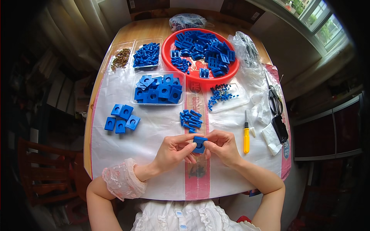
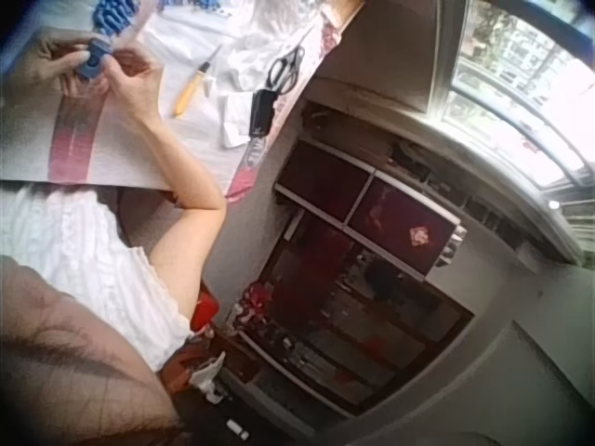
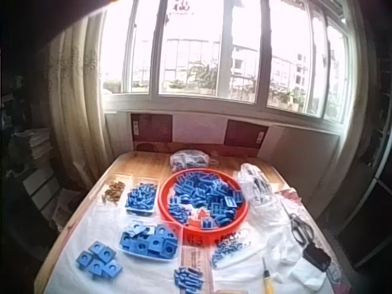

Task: Assembling small blue plastic components by joining parts and applying adhesive.

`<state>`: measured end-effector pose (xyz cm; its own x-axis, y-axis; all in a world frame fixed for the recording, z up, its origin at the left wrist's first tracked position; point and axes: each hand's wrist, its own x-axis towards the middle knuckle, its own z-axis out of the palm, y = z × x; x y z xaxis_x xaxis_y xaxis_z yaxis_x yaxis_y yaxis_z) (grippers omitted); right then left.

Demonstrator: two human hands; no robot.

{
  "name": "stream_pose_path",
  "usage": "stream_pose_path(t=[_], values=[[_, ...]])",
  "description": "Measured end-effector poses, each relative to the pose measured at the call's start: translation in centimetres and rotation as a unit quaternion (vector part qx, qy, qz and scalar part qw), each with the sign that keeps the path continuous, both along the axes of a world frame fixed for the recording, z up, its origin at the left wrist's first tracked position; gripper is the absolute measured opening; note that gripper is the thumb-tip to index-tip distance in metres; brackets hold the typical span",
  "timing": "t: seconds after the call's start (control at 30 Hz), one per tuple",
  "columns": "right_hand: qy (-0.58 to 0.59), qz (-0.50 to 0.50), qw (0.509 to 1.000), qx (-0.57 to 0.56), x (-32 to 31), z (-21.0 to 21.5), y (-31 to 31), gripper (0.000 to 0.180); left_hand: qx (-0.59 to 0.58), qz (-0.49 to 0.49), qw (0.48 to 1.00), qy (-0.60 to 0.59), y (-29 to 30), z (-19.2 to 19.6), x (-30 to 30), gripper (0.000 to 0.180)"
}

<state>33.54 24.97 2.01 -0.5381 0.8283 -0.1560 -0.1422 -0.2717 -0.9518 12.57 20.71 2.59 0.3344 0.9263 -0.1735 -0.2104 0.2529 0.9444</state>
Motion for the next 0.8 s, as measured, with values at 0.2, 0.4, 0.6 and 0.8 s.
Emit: stream_pose_path(t=[0.2,0.4,0.6,0.8], values=[[0.008,0.004,1.000,0.001,0.03,0.13,0.04,0.013,-0.007,-0.002,1.000,-0.001,-0.04,0.09,0.03,0.032],[0.007,0.005,1.000,0.003,0.10,0.06,-0.01,0.013,-0.003,0.001,1.000,0.000,-0.13,0.20,0.11,0.032],[0.003,0.006,1.000,0.008,0.14,-0.04,0.06,0.013,-0.007,0.000,1.000,-0.007,-0.10,0.14,0.10,0.032],[0.010,0.006,1.000,0.006,0.08,-0.10,0.04,0.012,-0.002,-0.002,1.000,-0.005,-0.11,0.33,0.07,0.032]])
